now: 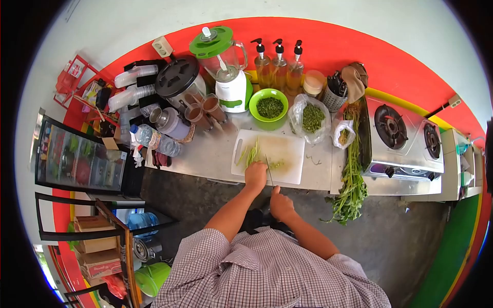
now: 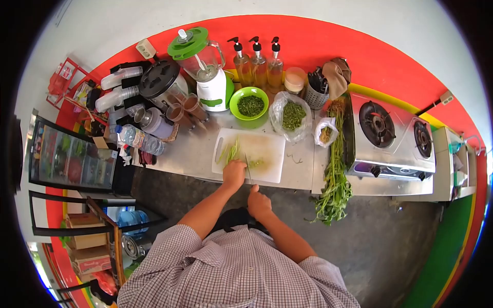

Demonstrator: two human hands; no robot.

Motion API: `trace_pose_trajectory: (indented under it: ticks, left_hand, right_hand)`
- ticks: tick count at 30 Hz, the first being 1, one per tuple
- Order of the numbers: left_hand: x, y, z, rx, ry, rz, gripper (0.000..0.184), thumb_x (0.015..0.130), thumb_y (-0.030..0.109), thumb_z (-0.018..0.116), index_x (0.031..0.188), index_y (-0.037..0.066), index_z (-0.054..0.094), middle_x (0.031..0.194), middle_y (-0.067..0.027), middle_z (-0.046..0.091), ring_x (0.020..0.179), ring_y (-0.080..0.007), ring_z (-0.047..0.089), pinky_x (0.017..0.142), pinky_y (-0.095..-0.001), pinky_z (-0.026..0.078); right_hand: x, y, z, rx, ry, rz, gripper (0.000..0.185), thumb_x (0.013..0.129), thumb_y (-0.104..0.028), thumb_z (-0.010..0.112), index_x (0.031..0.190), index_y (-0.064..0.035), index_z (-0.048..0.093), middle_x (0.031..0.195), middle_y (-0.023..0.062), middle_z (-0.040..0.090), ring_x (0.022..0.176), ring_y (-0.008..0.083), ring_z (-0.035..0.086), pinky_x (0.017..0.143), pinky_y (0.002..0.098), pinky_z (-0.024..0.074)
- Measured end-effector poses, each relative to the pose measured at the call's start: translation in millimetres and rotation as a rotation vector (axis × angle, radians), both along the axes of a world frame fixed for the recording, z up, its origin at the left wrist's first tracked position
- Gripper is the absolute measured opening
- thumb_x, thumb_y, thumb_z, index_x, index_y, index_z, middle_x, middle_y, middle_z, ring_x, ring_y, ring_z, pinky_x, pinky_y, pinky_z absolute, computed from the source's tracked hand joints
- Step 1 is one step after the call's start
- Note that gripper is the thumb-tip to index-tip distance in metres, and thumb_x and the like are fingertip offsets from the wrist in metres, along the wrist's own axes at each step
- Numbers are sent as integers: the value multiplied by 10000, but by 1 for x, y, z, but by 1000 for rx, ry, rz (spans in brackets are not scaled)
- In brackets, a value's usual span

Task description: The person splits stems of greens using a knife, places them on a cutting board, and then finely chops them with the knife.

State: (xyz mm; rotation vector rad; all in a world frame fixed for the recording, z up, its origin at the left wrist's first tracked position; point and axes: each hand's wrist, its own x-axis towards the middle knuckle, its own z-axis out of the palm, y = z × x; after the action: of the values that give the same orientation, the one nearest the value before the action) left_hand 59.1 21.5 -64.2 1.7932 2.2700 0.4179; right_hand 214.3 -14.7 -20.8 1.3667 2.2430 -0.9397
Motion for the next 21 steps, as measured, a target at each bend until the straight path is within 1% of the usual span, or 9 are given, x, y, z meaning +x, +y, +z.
trace_pose_trajectory:
  ticks: [2,3,7,9,10,12,15,19,21]
  left_hand:
    - [-6,0,-2,13,-48,14,176,841,82,604,864,99,778,926,-117,701,955,-332,673,810,-453,555]
    - [-6,1,0,27,-94,30,155,856,110,624,858,99,778,940,-123,706,939,-346,677,803,-466,553]
    - [-6,0,-4,-7,-177,120,118,847,114,657,851,114,775,930,-125,706,921,-346,681,797,-467,553]
    - [-9,4,-10,87,-184,130,127,833,133,645,857,116,768,890,-123,713,848,-335,702,747,-453,559]
    - [-13,8,-10,99,-188,141,127,833,133,645,857,116,768,890,-123,713,848,-335,702,747,-453,559]
    - [-18,10,-12,-57,-402,189,109,822,128,643,802,105,748,802,-111,714,792,-330,705,719,-439,556]
    - [-24,11,-12,-57,-474,159,110,817,102,631,758,98,723,751,-109,713,751,-326,704,688,-432,547]
    - [-22,8,-12,-81,-397,103,48,819,70,678,789,64,716,785,-139,701,787,-352,686,722,-461,548]
    - [-19,1,-14,96,-226,19,107,841,93,623,829,71,726,887,-146,682,855,-343,686,738,-466,551]
  right_hand:
    - [-4,-1,-17,4,-13,-13,707,862,-114,649,1402,130,263,1060,300,703,990,419,717,853,484,582]
    - [-4,3,-17,9,-23,-25,716,859,-114,650,1404,136,258,1063,304,701,993,420,716,856,486,581]
    - [2,10,-9,48,-30,51,755,855,-111,651,1431,137,229,1058,301,703,986,417,719,845,484,584]
    - [4,11,2,19,-37,44,750,857,-108,646,1435,130,232,1028,283,714,951,413,727,817,478,591]
    - [3,10,0,31,-40,55,750,857,-108,646,1435,130,232,1028,283,714,951,413,727,817,478,591]
    - [1,3,-4,19,-63,27,754,857,-112,639,1442,128,228,1018,287,713,941,414,728,814,478,591]
    - [-4,12,-11,0,-68,45,762,847,-102,644,1439,130,223,1031,308,701,976,430,716,846,481,581]
    - [-12,21,-9,1,-54,-22,775,838,-77,654,1443,131,216,1023,311,700,974,429,716,840,482,582]
    - [-10,17,-8,29,-51,23,752,843,-61,651,1430,131,222,981,286,713,933,428,724,806,485,588]
